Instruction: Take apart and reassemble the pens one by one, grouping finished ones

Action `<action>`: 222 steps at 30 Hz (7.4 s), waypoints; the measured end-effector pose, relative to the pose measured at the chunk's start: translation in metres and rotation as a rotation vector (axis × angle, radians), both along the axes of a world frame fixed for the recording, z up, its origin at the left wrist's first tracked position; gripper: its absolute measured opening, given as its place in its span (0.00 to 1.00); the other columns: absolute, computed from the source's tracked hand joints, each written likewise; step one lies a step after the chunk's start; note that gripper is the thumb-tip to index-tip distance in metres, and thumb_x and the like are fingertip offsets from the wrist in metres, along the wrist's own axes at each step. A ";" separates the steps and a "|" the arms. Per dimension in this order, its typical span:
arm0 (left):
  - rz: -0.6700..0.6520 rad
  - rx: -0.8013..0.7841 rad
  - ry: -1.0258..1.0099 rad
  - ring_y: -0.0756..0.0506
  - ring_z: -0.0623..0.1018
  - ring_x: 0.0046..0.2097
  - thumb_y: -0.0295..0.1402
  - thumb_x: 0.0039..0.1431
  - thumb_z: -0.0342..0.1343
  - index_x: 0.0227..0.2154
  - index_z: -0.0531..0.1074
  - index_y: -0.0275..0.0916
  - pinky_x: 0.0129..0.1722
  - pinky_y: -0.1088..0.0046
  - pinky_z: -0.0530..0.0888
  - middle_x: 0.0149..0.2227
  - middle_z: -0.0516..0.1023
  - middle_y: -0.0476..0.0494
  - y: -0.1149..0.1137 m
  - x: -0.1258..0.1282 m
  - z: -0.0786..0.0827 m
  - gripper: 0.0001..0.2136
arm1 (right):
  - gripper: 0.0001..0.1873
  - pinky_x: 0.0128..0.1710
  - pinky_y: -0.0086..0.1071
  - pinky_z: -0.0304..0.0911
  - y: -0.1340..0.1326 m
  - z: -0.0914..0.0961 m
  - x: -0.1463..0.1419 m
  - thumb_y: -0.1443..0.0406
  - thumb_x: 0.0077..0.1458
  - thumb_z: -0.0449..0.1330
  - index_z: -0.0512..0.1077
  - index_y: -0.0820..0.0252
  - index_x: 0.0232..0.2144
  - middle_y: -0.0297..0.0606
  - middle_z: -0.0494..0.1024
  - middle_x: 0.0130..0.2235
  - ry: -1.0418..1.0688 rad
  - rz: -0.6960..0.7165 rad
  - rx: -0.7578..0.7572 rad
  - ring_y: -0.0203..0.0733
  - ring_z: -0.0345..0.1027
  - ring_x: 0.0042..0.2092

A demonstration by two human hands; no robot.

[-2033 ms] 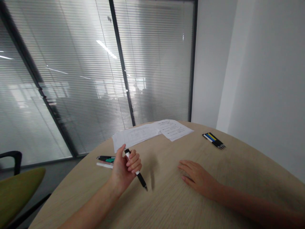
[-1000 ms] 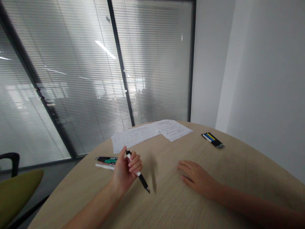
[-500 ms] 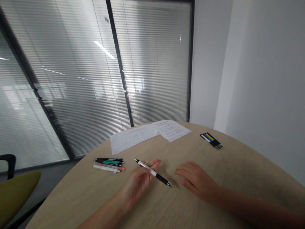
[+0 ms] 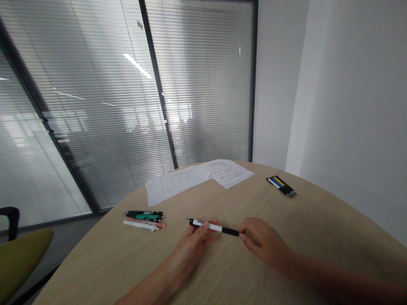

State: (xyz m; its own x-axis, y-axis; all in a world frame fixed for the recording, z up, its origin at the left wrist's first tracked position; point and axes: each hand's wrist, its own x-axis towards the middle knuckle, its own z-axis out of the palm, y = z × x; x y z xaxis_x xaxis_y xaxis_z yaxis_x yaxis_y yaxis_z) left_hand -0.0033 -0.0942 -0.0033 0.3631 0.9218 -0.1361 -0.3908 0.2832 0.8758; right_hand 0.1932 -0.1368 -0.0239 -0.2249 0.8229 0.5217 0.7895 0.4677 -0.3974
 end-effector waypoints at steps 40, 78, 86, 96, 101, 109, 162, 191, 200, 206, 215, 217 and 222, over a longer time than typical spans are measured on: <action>-0.077 0.427 0.621 0.53 0.58 0.17 0.42 0.46 0.54 0.13 0.68 0.37 0.19 0.77 0.52 0.12 0.61 0.54 0.017 -0.016 0.002 0.15 | 0.24 0.24 0.28 0.56 0.025 -0.019 0.019 0.53 0.55 0.40 0.64 0.60 0.18 0.32 0.66 0.19 0.445 -0.182 -0.379 0.34 0.60 0.23; -0.070 0.395 0.653 0.54 0.59 0.18 0.47 0.44 0.52 0.15 0.65 0.36 0.20 0.77 0.54 0.14 0.63 0.53 0.019 -0.015 0.001 0.17 | 0.15 0.25 0.28 0.53 0.027 -0.013 0.018 0.58 0.51 0.46 0.59 0.58 0.18 0.31 0.63 0.20 0.442 -0.151 -0.363 0.35 0.58 0.25; -0.015 0.372 0.612 0.54 0.59 0.17 0.46 0.44 0.52 0.14 0.65 0.37 0.20 0.77 0.54 0.14 0.63 0.53 0.017 -0.014 0.003 0.17 | 0.09 0.28 0.30 0.58 0.028 -0.015 0.012 0.59 0.44 0.52 0.63 0.57 0.29 0.34 0.68 0.27 0.661 -0.037 -0.315 0.37 0.61 0.28; -0.047 0.373 0.634 0.54 0.60 0.18 0.46 0.44 0.52 0.14 0.65 0.37 0.20 0.77 0.55 0.14 0.63 0.53 0.019 -0.014 0.002 0.17 | 0.15 0.24 0.28 0.53 0.028 -0.015 0.019 0.57 0.51 0.47 0.59 0.58 0.18 0.30 0.62 0.20 0.475 -0.130 -0.324 0.34 0.56 0.24; -0.028 0.376 0.617 0.54 0.60 0.18 0.46 0.44 0.52 0.14 0.65 0.36 0.21 0.77 0.55 0.13 0.62 0.54 0.018 -0.013 0.003 0.17 | 0.12 0.24 0.28 0.54 0.025 -0.009 0.017 0.57 0.48 0.48 0.62 0.58 0.21 0.31 0.63 0.21 0.518 -0.113 -0.330 0.35 0.57 0.24; -0.023 0.367 0.613 0.54 0.60 0.18 0.46 0.44 0.51 0.13 0.65 0.36 0.20 0.77 0.55 0.13 0.62 0.53 0.016 -0.012 0.006 0.17 | 0.10 0.25 0.28 0.56 0.026 -0.012 0.017 0.58 0.45 0.52 0.65 0.57 0.27 0.33 0.68 0.25 0.623 -0.089 -0.306 0.36 0.61 0.27; -0.031 0.346 0.532 0.54 0.61 0.18 0.43 0.45 0.51 0.15 0.64 0.36 0.20 0.77 0.56 0.15 0.65 0.51 0.024 -0.016 0.002 0.15 | 0.10 0.21 0.26 0.56 0.036 -0.023 0.021 0.63 0.47 0.50 0.64 0.58 0.34 0.30 0.67 0.24 0.769 -0.044 -0.329 0.33 0.61 0.23; -0.017 0.297 0.429 0.55 0.61 0.17 0.42 0.43 0.54 0.15 0.65 0.36 0.19 0.77 0.55 0.15 0.66 0.52 0.024 -0.015 0.000 0.14 | 0.12 0.26 0.28 0.58 0.025 -0.015 0.030 0.63 0.47 0.54 0.64 0.56 0.37 0.30 0.67 0.23 0.461 -0.072 -0.159 0.35 0.63 0.25; 0.039 0.232 0.390 0.55 0.61 0.17 0.43 0.42 0.55 0.15 0.66 0.35 0.17 0.78 0.52 0.15 0.66 0.52 0.027 -0.017 -0.001 0.15 | 0.09 0.21 0.27 0.53 0.033 -0.003 0.041 0.58 0.44 0.53 0.63 0.57 0.22 0.29 0.66 0.18 0.583 -0.284 -0.229 0.34 0.59 0.21; 0.086 0.177 0.243 0.56 0.61 0.17 0.40 0.40 0.57 0.19 0.69 0.33 0.17 0.80 0.56 0.15 0.65 0.53 0.031 -0.018 -0.001 0.12 | 0.11 0.24 0.29 0.55 0.055 -0.006 0.058 0.58 0.45 0.53 0.66 0.58 0.20 0.33 0.71 0.21 0.459 -0.381 -0.211 0.37 0.63 0.24; 0.141 0.199 0.220 0.56 0.61 0.16 0.40 0.40 0.58 0.19 0.70 0.33 0.16 0.80 0.56 0.15 0.65 0.53 0.046 -0.027 -0.006 0.13 | 0.12 0.36 0.33 0.61 0.094 -0.008 0.069 0.65 0.47 0.53 0.73 0.61 0.33 0.41 0.77 0.33 0.215 -0.291 -0.339 0.43 0.69 0.36; 0.161 0.185 0.202 0.56 0.61 0.16 0.39 0.39 0.58 0.19 0.70 0.32 0.16 0.80 0.56 0.15 0.65 0.53 0.047 -0.028 -0.007 0.13 | 0.13 0.39 0.34 0.61 0.101 -0.009 0.069 0.66 0.48 0.51 0.73 0.61 0.35 0.41 0.76 0.35 0.172 -0.288 -0.296 0.42 0.68 0.38; 0.168 0.186 0.215 0.56 0.61 0.16 0.40 0.38 0.59 0.19 0.70 0.32 0.15 0.80 0.55 0.14 0.65 0.53 0.046 -0.027 -0.006 0.13 | 0.13 0.40 0.35 0.60 0.111 -0.014 0.071 0.65 0.48 0.52 0.74 0.62 0.33 0.43 0.75 0.37 0.092 -0.314 -0.193 0.43 0.68 0.38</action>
